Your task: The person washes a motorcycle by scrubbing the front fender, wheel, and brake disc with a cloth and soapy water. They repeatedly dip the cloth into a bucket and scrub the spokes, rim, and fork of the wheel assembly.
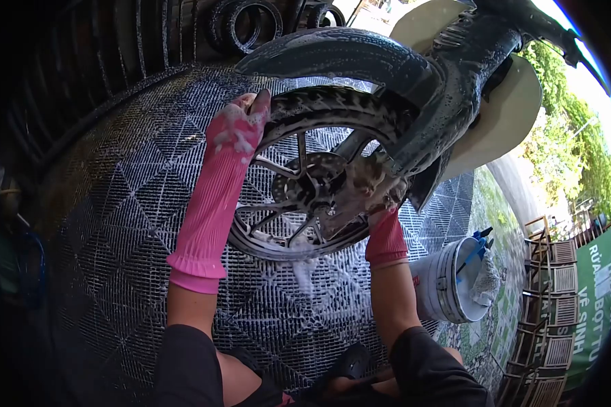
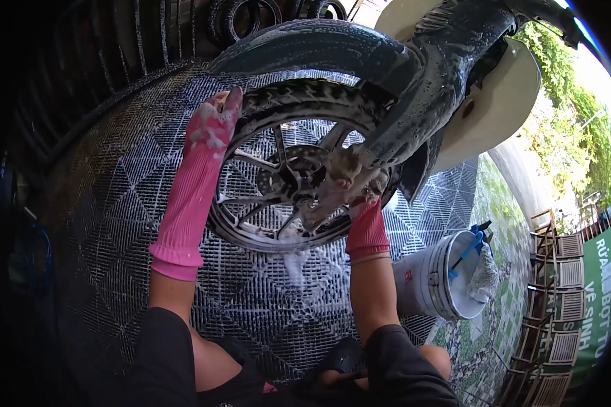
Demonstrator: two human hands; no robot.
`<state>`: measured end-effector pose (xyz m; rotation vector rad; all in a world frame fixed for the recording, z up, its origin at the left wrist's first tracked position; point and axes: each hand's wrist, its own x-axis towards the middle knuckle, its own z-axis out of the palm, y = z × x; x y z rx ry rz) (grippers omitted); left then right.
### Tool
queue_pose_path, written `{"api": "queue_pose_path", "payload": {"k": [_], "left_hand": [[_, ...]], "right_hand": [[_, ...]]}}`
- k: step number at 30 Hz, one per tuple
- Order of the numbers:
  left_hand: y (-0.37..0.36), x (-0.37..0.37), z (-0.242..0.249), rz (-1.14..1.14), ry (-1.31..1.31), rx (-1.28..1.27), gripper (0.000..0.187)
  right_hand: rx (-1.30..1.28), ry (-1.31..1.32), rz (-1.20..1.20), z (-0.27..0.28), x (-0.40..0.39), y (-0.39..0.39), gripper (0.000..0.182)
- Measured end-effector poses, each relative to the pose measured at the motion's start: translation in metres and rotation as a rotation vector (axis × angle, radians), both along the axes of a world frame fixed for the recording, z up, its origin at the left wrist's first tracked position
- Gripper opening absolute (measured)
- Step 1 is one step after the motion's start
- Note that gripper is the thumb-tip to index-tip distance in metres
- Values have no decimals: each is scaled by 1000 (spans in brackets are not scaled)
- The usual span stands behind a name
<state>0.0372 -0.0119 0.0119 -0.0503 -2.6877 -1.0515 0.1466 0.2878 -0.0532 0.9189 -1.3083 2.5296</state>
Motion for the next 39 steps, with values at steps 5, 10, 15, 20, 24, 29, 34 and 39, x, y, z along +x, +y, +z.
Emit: {"api": "queue_pose_path", "payload": {"k": [5,10,15,20,24,29,34,39], "left_hand": [[4,-22,-29,-47,30,-29,73],[-6,18,14,-112,-99,33,70],[-12,76,53,-174,-178,75,61],[-4,107,39,-446,-198,329,58],[-3,132,28,-549,-40,299,58],[-4,143,11,-534,111,162,58],[-4,141,11,-494,185,120,58],[1,127,9,-430,261,97,58]], "right_hand": [[58,-208,-305,-69,44,-31,32],[962,-352,-1073,-124,132,-108,47],[577,-591,-1144,-25,113,-93,56],[791,-880,-1364,48,71,-28,41],[1507,-450,-1806,-59,86,-77,67],[1178,-383,-1589,-79,125,-112,58],[175,-372,-1133,-14,106,-36,38],[-316,-257,-974,-59,115,-36,39]]}}
